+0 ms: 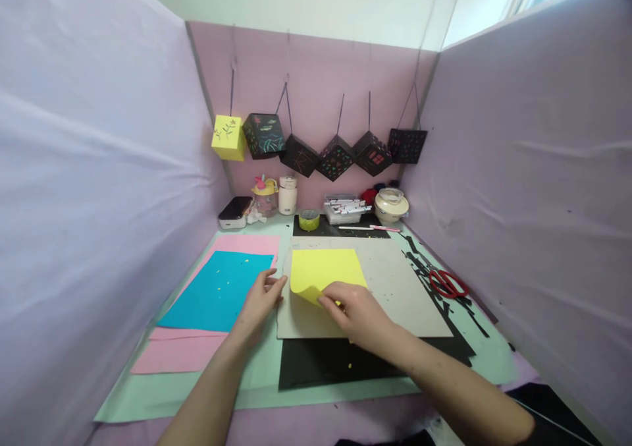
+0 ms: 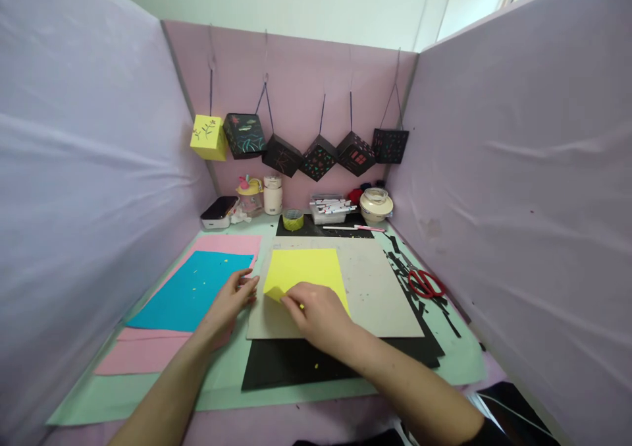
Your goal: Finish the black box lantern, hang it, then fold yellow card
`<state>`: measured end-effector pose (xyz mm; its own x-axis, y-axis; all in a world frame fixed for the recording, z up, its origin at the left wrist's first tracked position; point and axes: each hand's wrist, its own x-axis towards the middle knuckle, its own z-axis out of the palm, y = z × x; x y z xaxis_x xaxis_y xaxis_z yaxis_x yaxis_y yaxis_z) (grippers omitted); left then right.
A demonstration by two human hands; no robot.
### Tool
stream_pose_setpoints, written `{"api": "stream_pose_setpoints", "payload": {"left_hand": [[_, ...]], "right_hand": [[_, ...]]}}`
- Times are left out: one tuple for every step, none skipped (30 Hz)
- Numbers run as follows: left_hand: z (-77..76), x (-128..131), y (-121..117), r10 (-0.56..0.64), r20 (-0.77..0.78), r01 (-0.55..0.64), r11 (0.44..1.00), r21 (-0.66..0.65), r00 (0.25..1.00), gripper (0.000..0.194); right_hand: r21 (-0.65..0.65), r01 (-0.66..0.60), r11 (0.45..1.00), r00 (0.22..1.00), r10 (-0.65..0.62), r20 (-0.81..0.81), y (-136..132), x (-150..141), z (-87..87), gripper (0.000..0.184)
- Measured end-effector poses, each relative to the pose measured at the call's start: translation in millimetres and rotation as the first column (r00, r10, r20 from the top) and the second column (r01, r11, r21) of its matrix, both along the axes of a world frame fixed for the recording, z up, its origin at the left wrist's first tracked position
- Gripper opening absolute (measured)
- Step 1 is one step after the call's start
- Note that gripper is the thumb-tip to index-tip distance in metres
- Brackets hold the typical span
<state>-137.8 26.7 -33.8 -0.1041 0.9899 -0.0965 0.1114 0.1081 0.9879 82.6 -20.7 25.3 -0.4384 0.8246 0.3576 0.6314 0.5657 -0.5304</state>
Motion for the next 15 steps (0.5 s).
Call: {"api": "stream_pose_setpoints", "payload": {"left_hand": [[2.5,-3.5,-3.0,-0.078,0.018,0.079,0.996,-0.029,0.997,0.065],[5.0,-6.5,-6.0,-0.195,0.059,0.199,0.978,-0.056,0.979,0.070],[7.2,-8.6,-8.8,-0.322,0.105,0.330,0.942,-0.070,0.941,0.077],[8.6,-9.8,-10.8,-0.410,0.128,0.421,0.905,-0.068,0.903,0.084],[9.3,-10.1,-11.7,-0.461,0.115,0.469,0.881,-0.059,0.880,0.086],[9.2,-9.7,-11.7,-0.475,0.060,0.478,0.877,-0.045,0.878,0.079],[8.7,-8.7,-10.8,-0.467,-0.018,0.466,0.884,-0.023,0.884,0.065],[8.1,-7.4,-9.4,-0.452,-0.094,0.454,0.891,0.003,0.887,0.047],[7.8,-6.1,-8.0,-0.442,-0.153,0.451,0.892,0.028,0.884,0.031],[8.0,-4.9,-6.9,-0.437,-0.187,0.452,0.891,0.049,0.880,0.018],[8.8,-3.9,-6.4,-0.432,-0.192,0.450,0.891,0.063,0.881,0.012],[10.2,-3.1,-6.6,-0.420,-0.169,0.436,0.897,0.071,0.892,0.010],[12.2,-2.5,-7.5,-0.399,-0.129,0.410,0.909,0.071,0.908,0.009],[14.6,-2.1,-8.8,-0.371,-0.079,0.376,0.924,0.065,0.925,0.010],[17.2,-1.6,-10.4,-0.340,-0.023,0.340,0.939,0.053,0.940,0.013]], "right_hand": [[-0.024,0.007,1.000,1.000,-0.008,-0.025,3.3,1.7,7.4,0.029],[-0.051,-0.002,0.999,0.999,-0.001,-0.047,5.6,3.2,14.4,0.031],[-0.083,-0.030,0.996,0.997,0.025,-0.069,6.9,4.4,21.0,0.033],[-0.121,-0.076,0.990,0.993,0.065,-0.094,7.4,5.4,26.8,0.034],[-0.163,-0.139,0.977,0.986,0.120,-0.118,7.6,6.5,31.8,0.035],[-0.205,-0.215,0.955,0.972,0.189,-0.140,8.3,8.1,35.7,0.034],[-0.249,-0.298,0.921,0.951,0.265,-0.157,10.0,10.6,38.4,0.034],[-0.297,-0.376,0.878,0.925,0.336,-0.179,13.4,14.4,39.4,0.034],[-0.346,-0.439,0.829,0.897,0.384,-0.217,19.0,19.8,38.7,0.033],[-0.395,-0.484,0.781,0.873,0.404,-0.272,27.1,27.1,36.0,0.033],[-0.439,-0.501,0.746,0.859,0.368,-0.355,37.4,36.1,31.1,0.033],[-0.463,-0.482,0.744,0.848,0.261,-0.462,49.5,46.5,24.0,0.035],[-0.473,-0.432,0.768,0.833,0.138,-0.536,62.6,58.1,15.0,0.038],[-0.454,-0.344,0.822,0.794,-0.003,-0.608,75.8,69.9,4.4,0.041],[-0.439,-0.241,0.866,0.735,-0.133,-0.665,88.2,81.5,-7.1,0.043]]}}
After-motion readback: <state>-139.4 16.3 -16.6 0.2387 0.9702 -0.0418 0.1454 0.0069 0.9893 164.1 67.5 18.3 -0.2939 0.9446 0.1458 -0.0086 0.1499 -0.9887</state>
